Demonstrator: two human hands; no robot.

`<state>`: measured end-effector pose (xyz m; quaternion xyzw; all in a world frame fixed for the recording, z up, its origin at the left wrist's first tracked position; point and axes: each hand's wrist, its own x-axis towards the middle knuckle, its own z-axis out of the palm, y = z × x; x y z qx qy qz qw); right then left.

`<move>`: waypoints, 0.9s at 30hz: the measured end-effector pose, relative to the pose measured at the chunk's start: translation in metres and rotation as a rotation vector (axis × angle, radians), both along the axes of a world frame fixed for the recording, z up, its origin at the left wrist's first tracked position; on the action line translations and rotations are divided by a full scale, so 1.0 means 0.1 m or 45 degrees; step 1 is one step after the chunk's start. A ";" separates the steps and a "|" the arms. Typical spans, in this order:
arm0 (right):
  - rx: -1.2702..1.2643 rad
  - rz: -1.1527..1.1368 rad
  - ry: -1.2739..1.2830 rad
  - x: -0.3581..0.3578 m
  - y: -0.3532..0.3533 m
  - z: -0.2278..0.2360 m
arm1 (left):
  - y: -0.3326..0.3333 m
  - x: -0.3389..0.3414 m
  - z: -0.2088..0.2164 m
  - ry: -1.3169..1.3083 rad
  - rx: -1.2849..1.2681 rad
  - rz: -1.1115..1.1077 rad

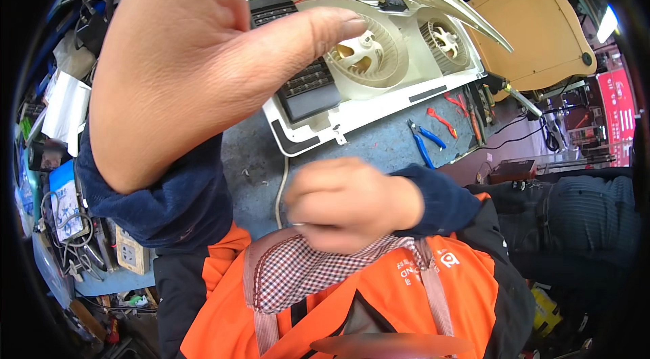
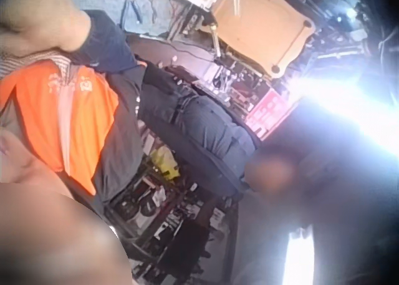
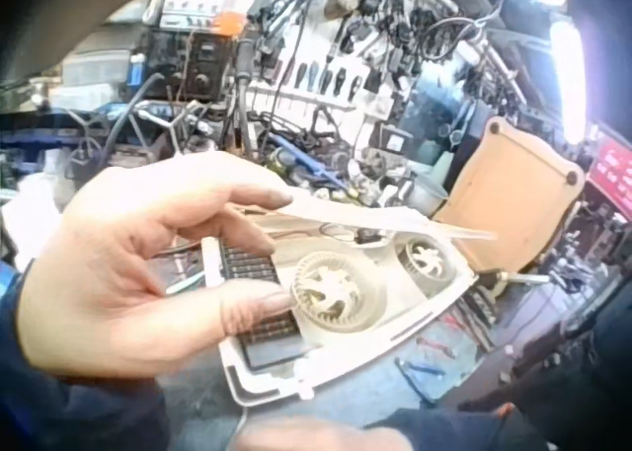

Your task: The person uses pliers to adjust a white plastic fan housing, then places it into a white appliance casing. They align the casing, flip it over, and use a screwdriver to fasten screws along the edges.

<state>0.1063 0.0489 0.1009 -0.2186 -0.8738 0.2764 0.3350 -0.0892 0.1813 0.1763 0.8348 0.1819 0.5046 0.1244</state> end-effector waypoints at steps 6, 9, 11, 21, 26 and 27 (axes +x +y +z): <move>-0.298 -0.978 0.030 1.34 0.78 0.21 | -0.06 0.01 0.09 0.080 -0.020 -0.037; -0.376 -1.037 0.112 1.60 1.13 0.01 | -0.12 0.00 0.16 0.132 -0.028 -0.055; -0.415 -0.961 0.075 1.63 1.23 -0.04 | -0.17 0.01 0.19 0.187 -0.039 -0.065; -0.220 -0.935 -0.179 1.57 1.34 -0.18 | -0.29 0.53 0.07 0.607 -0.190 0.168; 0.157 -1.038 -0.269 1.56 1.36 -0.30 | -0.07 0.83 -0.35 0.826 -0.125 0.236; 0.329 -0.994 -0.299 1.56 1.37 -0.28 | 0.00 0.87 -0.46 0.827 -0.075 0.233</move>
